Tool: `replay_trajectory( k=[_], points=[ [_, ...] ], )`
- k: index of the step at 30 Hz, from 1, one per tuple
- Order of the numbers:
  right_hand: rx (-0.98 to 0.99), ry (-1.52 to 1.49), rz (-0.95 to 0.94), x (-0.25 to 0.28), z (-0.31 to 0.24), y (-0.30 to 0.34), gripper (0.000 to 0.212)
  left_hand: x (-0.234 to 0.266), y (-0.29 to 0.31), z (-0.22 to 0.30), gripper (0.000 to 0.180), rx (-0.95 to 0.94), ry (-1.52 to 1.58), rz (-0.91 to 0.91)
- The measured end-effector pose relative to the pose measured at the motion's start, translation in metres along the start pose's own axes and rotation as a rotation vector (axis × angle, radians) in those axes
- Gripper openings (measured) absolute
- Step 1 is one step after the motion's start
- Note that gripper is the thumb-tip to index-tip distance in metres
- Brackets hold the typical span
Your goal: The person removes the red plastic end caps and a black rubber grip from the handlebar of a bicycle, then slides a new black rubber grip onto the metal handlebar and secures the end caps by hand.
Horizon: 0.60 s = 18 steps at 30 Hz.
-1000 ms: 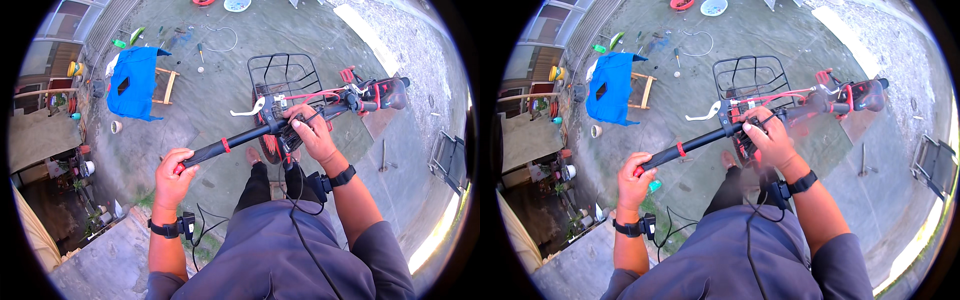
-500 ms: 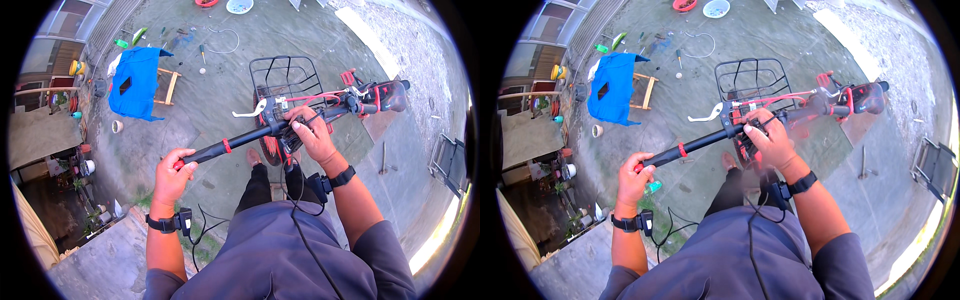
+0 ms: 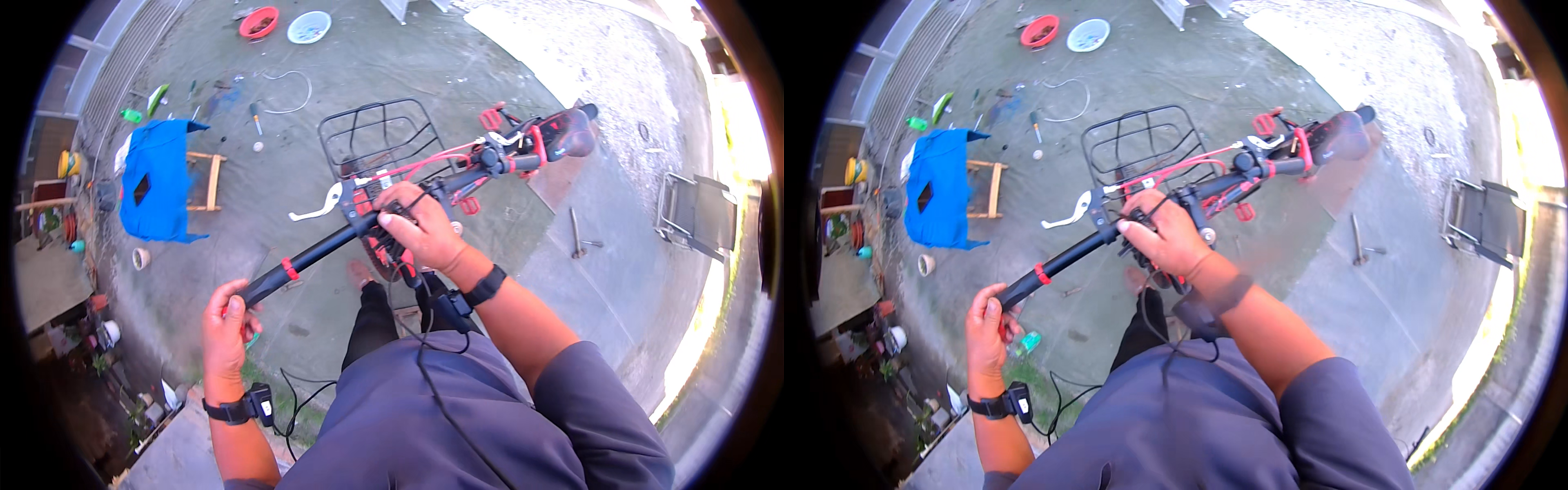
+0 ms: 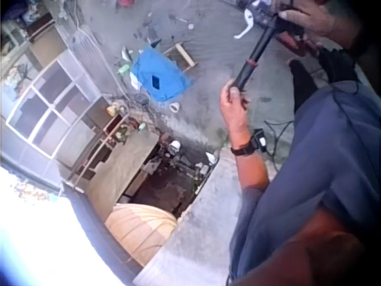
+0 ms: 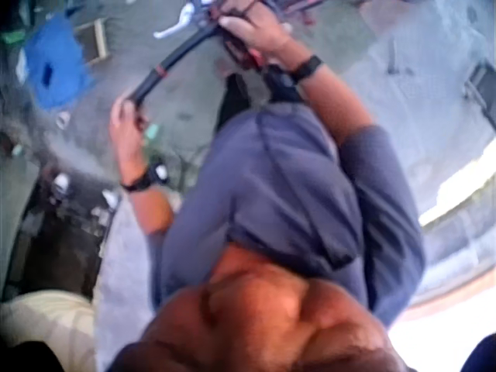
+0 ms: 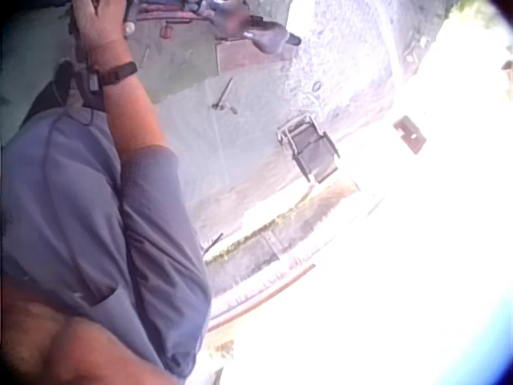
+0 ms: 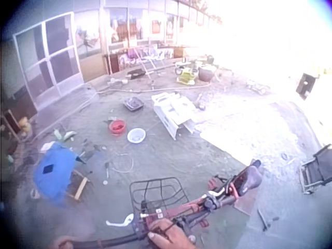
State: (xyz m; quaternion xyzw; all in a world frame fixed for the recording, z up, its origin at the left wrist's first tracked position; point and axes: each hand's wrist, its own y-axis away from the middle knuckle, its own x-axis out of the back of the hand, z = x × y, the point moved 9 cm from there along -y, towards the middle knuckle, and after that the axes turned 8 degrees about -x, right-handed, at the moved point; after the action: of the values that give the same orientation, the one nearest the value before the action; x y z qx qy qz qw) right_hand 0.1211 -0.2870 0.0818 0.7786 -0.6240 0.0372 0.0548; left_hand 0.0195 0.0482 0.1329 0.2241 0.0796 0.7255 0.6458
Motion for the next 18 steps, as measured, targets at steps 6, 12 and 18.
replay_trajectory(
  k=[6,12,18],
  points=[
    [0.013,0.049,0.013,0.007,-0.003,0.002,0.027,-0.001,-0.007,-0.001,0.032,0.022,0.084,-0.014],
    [-0.001,0.024,0.014,0.005,0.0,0.002,0.026,0.005,-0.003,0.014,0.037,-0.197,-0.188,-0.013],
    [0.015,0.035,0.029,0.006,-0.002,0.004,0.026,0.009,-0.009,0.0,0.041,-0.132,-0.051,-0.065]
  ],
)
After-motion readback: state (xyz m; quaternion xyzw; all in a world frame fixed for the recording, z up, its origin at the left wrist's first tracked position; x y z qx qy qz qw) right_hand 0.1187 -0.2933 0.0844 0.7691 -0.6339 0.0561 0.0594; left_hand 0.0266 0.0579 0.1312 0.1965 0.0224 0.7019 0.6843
